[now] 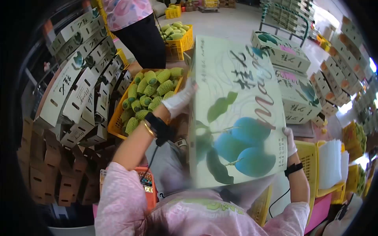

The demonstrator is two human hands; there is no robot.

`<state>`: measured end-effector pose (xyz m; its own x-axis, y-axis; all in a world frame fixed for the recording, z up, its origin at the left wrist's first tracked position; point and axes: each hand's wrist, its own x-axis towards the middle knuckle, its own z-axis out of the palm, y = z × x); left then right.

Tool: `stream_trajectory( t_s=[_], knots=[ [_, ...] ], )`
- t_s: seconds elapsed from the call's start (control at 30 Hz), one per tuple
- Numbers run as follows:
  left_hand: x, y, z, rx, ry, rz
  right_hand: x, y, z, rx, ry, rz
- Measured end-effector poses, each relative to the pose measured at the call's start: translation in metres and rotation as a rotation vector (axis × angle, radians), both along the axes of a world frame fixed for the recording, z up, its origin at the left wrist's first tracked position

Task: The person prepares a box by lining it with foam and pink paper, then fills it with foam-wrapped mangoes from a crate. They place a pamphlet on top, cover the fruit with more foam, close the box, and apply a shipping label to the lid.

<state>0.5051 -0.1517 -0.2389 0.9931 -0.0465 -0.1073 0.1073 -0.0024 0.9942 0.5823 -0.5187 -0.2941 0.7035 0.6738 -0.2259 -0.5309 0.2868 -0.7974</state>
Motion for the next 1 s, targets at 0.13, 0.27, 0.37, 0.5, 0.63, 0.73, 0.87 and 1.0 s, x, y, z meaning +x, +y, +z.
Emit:
stream_trajectory(
  t_s=[0.13,0.27,0.37,0.5,0.63,0.73,0.87,1.0],
  knots=[
    [0.035,0.005,-0.115,-0.273,-0.124,0.186,0.036,-0.012,-0.055,-0.026,0.146,0.083],
    [0.069,0.033,-0.191,-0.4,-0.094,0.236,0.05,0.011,-0.074,-0.151,0.198,0.002],
    [0.064,0.038,-0.183,-0.279,0.01,0.412,0.047,0.039,-0.073,-0.246,0.233,-0.152],
    [0.085,0.051,-0.232,-0.243,0.083,0.36,0.056,0.043,-0.085,-0.323,0.246,-0.14],
    [0.067,0.052,-0.222,-0.231,0.066,0.25,0.052,0.04,-0.09,-0.265,0.305,-0.075],
    [0.014,0.019,-0.126,-0.289,0.301,0.369,0.043,0.04,-0.102,-0.295,0.106,-0.151],
    [-0.025,0.018,-0.155,-0.263,0.369,0.176,0.024,0.044,-0.07,-0.359,0.283,-0.051],
    [-0.047,0.01,-0.172,-0.473,0.379,0.3,0.019,0.045,-0.067,-0.334,0.275,0.003]
  ],
)
